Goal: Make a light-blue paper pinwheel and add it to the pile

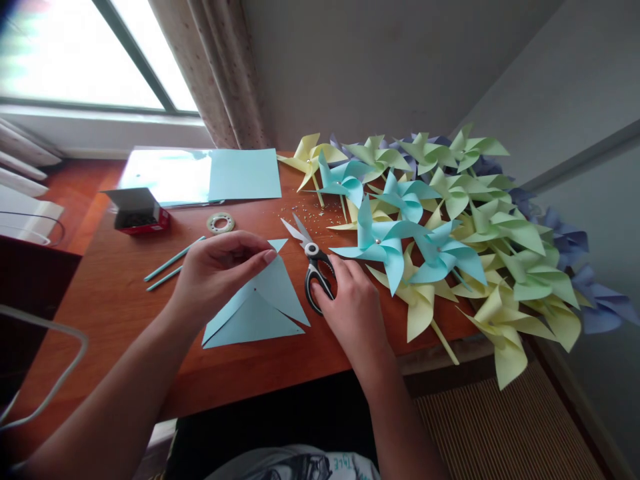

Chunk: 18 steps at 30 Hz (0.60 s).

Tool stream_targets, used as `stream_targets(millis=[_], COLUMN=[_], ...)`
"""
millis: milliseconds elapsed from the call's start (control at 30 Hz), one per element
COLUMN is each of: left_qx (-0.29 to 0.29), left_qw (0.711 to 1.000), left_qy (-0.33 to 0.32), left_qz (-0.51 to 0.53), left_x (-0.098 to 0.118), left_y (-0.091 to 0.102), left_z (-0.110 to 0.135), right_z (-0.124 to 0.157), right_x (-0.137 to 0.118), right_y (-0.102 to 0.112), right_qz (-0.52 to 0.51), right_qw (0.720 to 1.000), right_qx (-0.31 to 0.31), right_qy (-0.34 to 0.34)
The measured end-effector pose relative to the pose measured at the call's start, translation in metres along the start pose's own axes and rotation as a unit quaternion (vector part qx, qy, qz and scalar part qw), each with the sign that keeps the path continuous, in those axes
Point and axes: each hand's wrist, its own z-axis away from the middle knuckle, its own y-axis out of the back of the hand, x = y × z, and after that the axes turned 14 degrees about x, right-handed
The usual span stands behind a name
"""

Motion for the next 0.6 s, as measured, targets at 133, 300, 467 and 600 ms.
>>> stream_targets(millis=[133, 300, 467, 600], left_qx=[0.007, 0.009, 0.004, 0.006], left_qw=[1.000, 1.000, 0.999, 0.999], left_qy=[0.004, 0.024, 0.035, 0.034], left_qz=[0.000, 0.015, 0.019, 0.014], left_x=[0.0008, 0.0017, -0.0001, -0.0017], left_y=[0.0006, -0.0005, -0.0007, 0.0001], left_z=[0.0006, -0.0003, -0.0013, -0.0016], right_z=[0.0034, 0.0061, 0.0093, 0.0108], right_x=[-0.0012, -0.0018, 0.0003, 0.0018], right_y=[-0.0020, -0.0035, -0.0082, -0.0102], right_qz=[0.043, 0.087, 0.078, 0.063], right_qw=[0.999, 0.996, 0.997, 0.998], right_qx=[0.015, 0.008, 0.009, 0.015], right_qy=[0.009, 0.028, 0.028, 0.027])
